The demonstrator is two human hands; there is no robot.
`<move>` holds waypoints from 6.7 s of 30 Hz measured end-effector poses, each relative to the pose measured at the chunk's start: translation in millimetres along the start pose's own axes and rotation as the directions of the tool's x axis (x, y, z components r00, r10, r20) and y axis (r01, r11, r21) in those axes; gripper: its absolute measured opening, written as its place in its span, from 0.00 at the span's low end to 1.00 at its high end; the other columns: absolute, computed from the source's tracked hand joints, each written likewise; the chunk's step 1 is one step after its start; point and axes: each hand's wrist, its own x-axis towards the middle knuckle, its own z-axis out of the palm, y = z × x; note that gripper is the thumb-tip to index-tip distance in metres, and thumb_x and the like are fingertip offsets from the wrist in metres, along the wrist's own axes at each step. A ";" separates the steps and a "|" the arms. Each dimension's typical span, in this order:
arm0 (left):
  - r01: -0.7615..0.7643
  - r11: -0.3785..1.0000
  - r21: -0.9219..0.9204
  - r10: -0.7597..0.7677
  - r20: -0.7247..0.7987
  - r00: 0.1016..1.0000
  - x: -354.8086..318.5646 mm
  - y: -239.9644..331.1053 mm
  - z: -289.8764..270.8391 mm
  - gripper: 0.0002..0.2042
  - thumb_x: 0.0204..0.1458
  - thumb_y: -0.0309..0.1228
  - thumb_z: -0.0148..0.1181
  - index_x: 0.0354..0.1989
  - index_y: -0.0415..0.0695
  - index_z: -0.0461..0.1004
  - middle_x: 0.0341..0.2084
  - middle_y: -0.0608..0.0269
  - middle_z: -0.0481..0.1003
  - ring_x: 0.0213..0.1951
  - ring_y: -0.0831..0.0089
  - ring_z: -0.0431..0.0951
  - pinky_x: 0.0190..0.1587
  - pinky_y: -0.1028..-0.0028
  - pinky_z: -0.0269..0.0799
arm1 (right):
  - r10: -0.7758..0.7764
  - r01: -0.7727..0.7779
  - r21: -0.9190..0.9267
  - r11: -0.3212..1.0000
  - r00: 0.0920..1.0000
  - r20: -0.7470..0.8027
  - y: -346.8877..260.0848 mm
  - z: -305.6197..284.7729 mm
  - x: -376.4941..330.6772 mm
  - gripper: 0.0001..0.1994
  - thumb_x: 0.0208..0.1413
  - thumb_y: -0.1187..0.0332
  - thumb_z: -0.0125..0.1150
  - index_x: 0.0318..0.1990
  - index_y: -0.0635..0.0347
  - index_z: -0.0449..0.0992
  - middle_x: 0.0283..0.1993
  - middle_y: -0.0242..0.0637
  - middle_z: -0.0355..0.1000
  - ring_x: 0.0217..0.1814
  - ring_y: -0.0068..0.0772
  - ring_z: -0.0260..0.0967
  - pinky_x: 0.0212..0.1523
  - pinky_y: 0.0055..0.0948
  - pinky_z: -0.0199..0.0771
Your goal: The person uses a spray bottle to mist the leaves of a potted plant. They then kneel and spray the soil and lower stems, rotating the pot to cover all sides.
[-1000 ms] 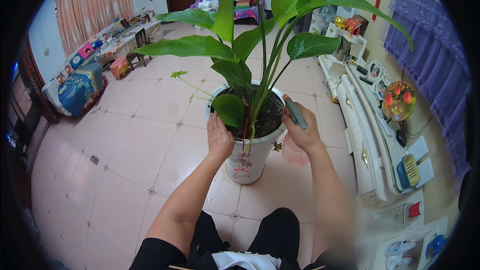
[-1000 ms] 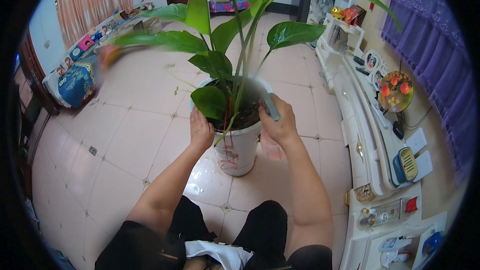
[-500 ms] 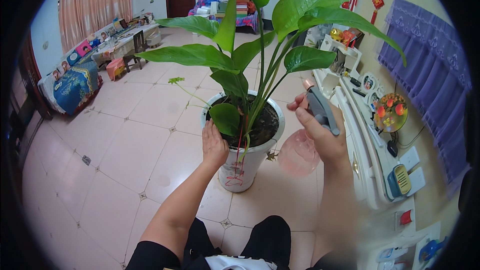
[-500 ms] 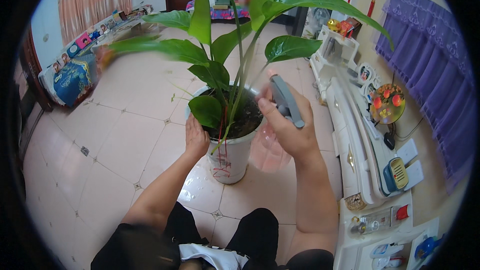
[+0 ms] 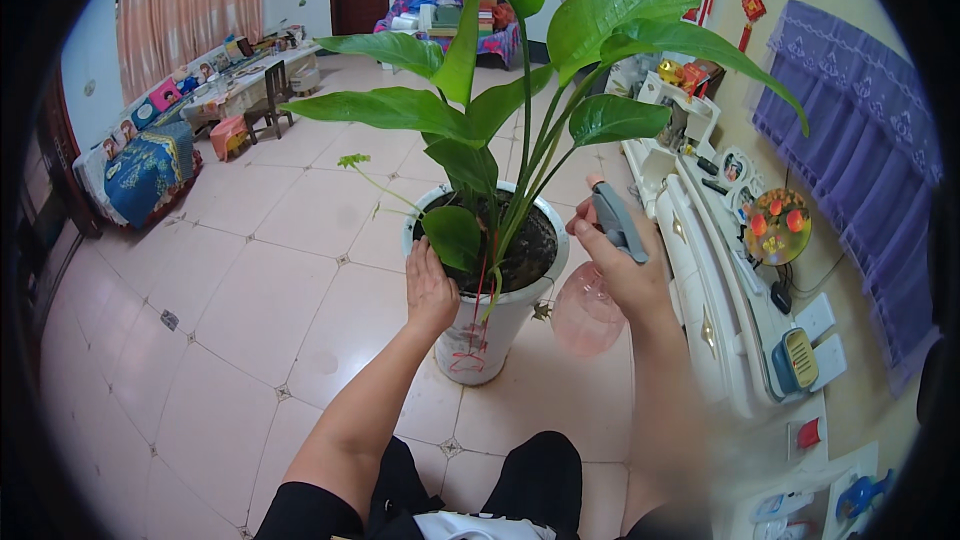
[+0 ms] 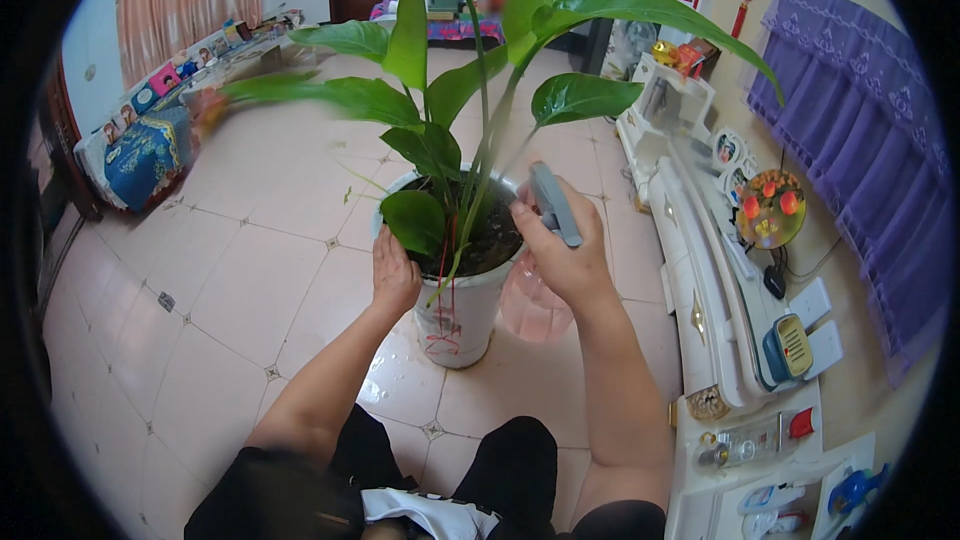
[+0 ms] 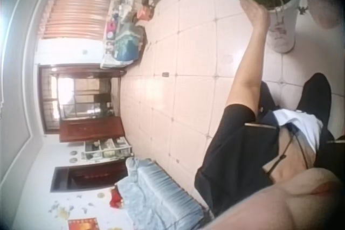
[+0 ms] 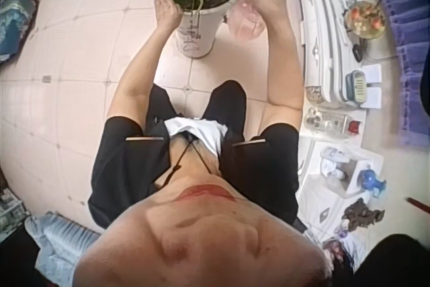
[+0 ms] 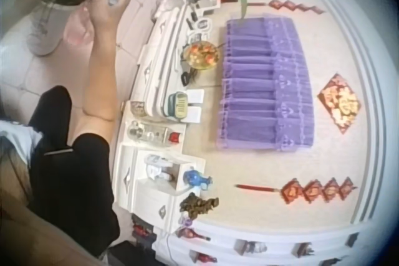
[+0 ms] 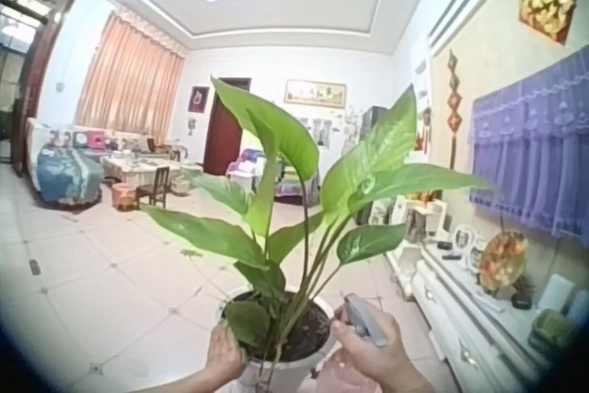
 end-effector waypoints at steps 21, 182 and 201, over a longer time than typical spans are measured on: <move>0.054 0.996 -0.070 -0.055 -0.018 0.998 2.6 7.1 -3.1 0.31 0.42 0.18 0.47 0.61 0.30 0.52 0.62 0.38 0.52 0.65 0.42 0.49 0.68 0.54 0.43 | 0.028 -0.030 -0.221 0.975 1.000 -0.010 66.0 11.5 5.0 0.05 0.51 0.74 0.58 0.35 0.65 0.72 0.29 0.35 0.71 0.29 0.25 0.67 0.34 0.25 0.68; 0.185 0.821 -0.540 0.528 0.842 0.116 53.0 -517.1 113.0 0.33 0.43 0.31 0.61 0.59 0.33 0.58 0.56 0.39 0.62 0.59 0.48 0.63 0.62 0.61 0.60 | -0.464 -0.653 -0.577 0.490 0.366 -0.807 -4.7 328.1 162.2 0.10 0.50 0.75 0.58 0.40 0.67 0.74 0.29 0.30 0.70 0.32 0.20 0.67 0.36 0.22 0.68; 0.296 0.853 -0.431 0.432 0.899 0.063 58.3 -511.2 135.7 0.35 0.41 0.31 0.63 0.59 0.33 0.59 0.54 0.36 0.64 0.54 0.48 0.69 0.56 0.59 0.67 | -0.258 -0.722 -0.465 0.512 0.387 -0.885 -8.7 334.7 163.3 0.13 0.56 0.64 0.55 0.44 0.62 0.75 0.27 0.41 0.72 0.28 0.29 0.67 0.34 0.30 0.68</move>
